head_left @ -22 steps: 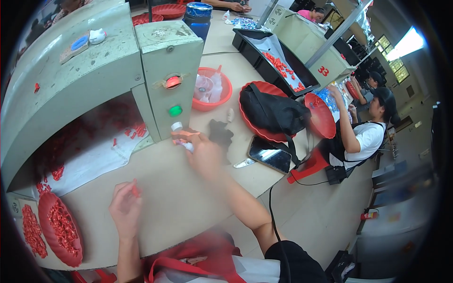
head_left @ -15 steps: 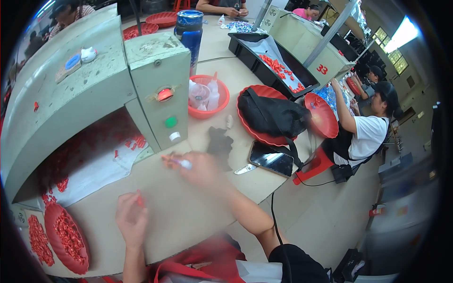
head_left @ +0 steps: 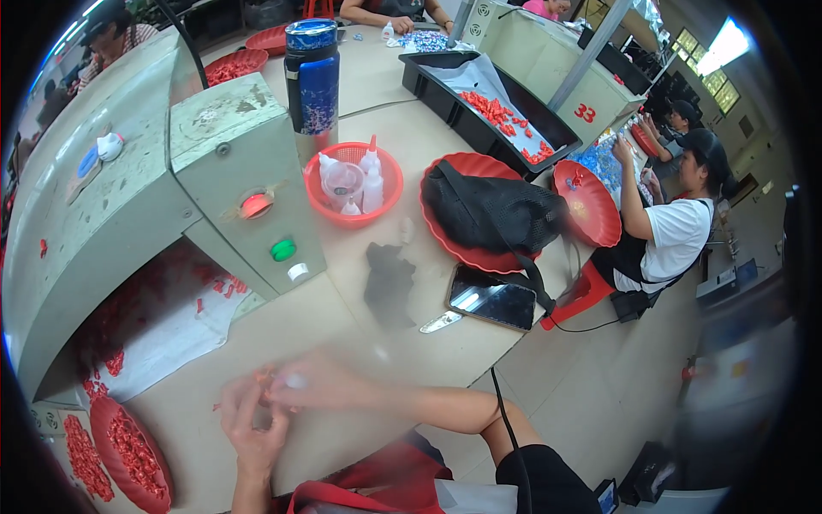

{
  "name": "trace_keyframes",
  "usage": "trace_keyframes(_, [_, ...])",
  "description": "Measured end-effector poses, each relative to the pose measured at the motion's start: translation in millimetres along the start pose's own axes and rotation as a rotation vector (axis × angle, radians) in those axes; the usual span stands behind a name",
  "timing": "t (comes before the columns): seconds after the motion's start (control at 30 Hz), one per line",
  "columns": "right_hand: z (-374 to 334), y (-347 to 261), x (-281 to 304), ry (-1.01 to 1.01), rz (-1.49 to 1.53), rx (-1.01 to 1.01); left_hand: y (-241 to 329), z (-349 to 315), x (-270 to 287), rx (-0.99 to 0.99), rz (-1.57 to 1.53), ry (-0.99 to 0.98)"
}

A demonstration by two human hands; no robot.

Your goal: The person applies glue from a glue bottle to small red plastic components, then assembles them by hand.

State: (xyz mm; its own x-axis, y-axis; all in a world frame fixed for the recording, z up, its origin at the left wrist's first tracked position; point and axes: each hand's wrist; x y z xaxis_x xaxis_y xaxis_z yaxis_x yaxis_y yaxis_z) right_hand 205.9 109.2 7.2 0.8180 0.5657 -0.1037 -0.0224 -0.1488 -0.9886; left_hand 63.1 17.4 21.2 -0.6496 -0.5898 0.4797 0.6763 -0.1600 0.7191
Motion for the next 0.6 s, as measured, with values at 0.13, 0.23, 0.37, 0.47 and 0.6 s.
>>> trace_keyframes(0.13, [1, 5, 1, 0.018, 0.009, -0.003, 0, -1, -7, -0.177, 0.067, 0.051])
trace_keyframes(0.23, [0, 6, -1, 0.043, 0.129, -0.056, 5, -5, -10, -0.207, 0.115, 0.060])
trace_keyframes(0.37, [-2, 4, -5, 0.125, 0.113, -0.104, 10, -7, -11, -0.233, 0.167, 0.053])
trace_keyframes(0.47, [-5, -2, -3, 0.128, 0.126, -0.159, 13, -9, -13, -0.248, 0.179, 0.078])
trace_keyframes(0.6, [-4, 8, -4, 0.197, -0.017, -0.004, 18, -9, -19, -0.247, 0.180, 0.104])
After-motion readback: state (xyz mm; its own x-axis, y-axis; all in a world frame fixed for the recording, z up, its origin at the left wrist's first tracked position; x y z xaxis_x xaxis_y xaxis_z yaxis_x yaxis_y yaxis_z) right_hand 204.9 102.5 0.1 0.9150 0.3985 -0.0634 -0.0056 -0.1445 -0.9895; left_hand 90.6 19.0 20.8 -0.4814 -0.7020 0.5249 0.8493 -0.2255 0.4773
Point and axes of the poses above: each hand's wrist, its own z-axis towards the middle knuckle, its own x-axis out of the back of the hand, y = z × x, and after that the axes turned 15 degrees about y, right-handed
